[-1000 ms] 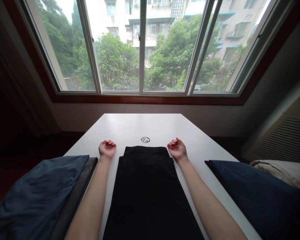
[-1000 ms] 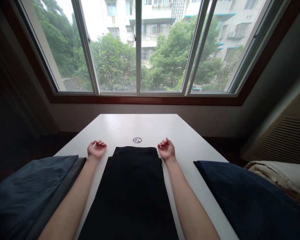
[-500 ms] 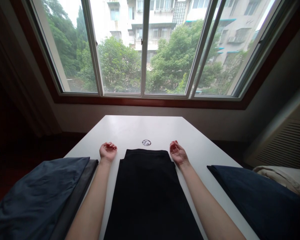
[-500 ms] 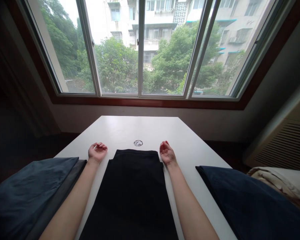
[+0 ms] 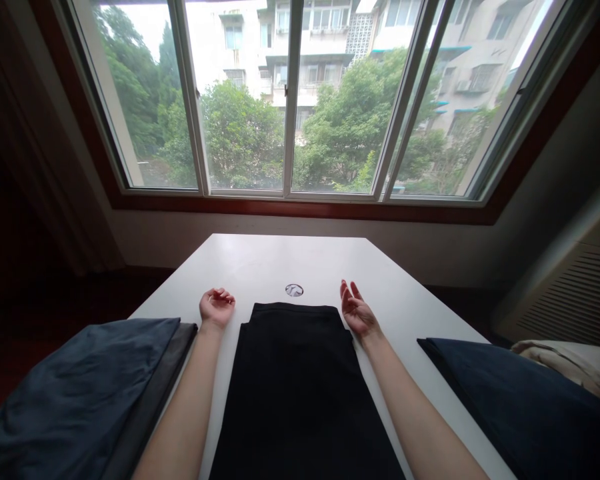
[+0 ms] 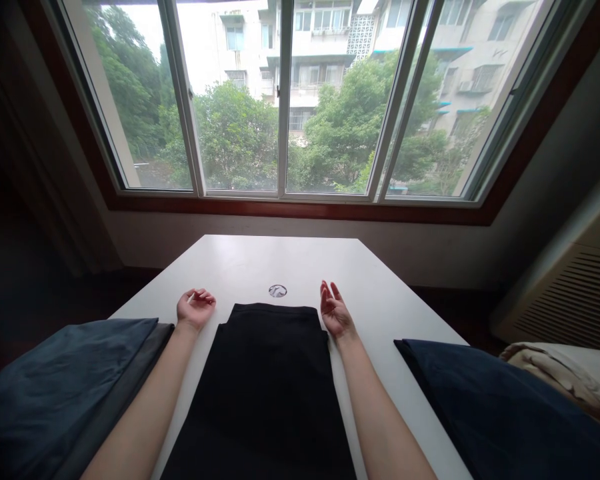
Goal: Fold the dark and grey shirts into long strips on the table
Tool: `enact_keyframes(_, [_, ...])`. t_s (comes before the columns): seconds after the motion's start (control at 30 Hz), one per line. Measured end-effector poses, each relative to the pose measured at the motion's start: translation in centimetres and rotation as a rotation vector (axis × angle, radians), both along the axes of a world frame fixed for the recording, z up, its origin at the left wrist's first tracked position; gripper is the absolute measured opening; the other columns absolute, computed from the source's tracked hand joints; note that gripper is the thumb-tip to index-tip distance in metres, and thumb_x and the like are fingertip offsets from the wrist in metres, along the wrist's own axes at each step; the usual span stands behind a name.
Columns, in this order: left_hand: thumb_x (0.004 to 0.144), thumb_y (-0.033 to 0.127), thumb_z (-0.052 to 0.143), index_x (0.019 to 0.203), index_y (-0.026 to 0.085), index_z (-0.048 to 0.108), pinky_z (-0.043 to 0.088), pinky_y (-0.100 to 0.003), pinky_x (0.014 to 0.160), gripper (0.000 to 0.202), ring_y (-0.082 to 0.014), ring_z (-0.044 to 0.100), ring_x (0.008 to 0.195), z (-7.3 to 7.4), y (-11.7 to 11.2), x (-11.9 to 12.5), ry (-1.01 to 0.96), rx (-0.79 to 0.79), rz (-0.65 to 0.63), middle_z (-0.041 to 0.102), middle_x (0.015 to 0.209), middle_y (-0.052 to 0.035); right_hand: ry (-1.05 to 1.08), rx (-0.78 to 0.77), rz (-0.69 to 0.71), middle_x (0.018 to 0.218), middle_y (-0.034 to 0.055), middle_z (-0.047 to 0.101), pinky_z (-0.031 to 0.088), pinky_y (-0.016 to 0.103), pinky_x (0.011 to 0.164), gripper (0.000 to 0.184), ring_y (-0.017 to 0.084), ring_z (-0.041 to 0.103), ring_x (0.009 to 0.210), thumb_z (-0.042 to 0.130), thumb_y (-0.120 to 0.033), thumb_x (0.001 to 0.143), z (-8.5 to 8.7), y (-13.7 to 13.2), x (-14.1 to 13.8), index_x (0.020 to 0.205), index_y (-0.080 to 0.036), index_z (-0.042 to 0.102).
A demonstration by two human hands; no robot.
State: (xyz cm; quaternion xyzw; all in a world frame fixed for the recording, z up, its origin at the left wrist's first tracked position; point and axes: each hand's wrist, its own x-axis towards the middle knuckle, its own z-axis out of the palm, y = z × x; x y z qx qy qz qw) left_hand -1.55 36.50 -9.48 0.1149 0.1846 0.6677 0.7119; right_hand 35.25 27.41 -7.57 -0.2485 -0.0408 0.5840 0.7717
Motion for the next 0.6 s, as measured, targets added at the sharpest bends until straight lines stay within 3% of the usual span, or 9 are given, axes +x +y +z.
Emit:
enact_keyframes(0.2, [0.081, 0.013, 0.049, 0.068, 0.024, 0.038, 0.046, -0.024, 0.046, 0.020, -0.0097, 0.046, 0.048, -0.22, 0.16, -0.02, 0.004, 0.025, 0.008, 0.041, 0.064, 0.0036, -0.052, 0.000, 0.023, 0.108, 0.0009, 0.067, 0.058, 0.013, 0.076, 0.056, 0.009, 0.069, 0.100, 0.034, 0.017, 0.068, 0.08, -0.24, -0.18, 0.097, -0.022, 0.062])
enact_keyframes(0.43, [0.082, 0.015, 0.045, 0.067, 0.024, 0.038, 0.045, -0.026, 0.045, 0.019, -0.0118, 0.044, 0.049, -0.01, -0.04, 0.05, 0.086, 0.031, 0.033, 0.039, 0.064, 0.0023, -0.090, 0.031, -0.007, 0.111, 0.0038, 0.065, 0.060, 0.032, 0.089, 0.059, 0.013, 0.067, 0.106, 0.031, 0.016, 0.062, -0.34, -0.05, -0.34, 0.101, -0.019, 0.058])
enact_keyframes(0.6, [0.082, 0.024, 0.049, 0.064, 0.024, 0.034, 0.043, -0.028, 0.048, 0.024, -0.0121, 0.042, 0.049, 0.49, -0.49, 0.16, 0.395, 0.080, 0.111, 0.037, 0.062, 0.0029, -0.144, 0.045, -0.011, 0.106, 0.0033, 0.067, 0.059, 0.038, 0.092, 0.060, 0.012, 0.067, 0.104, 0.032, 0.015, 0.057, -0.86, 0.09, -0.32, 0.099, -0.020, 0.057])
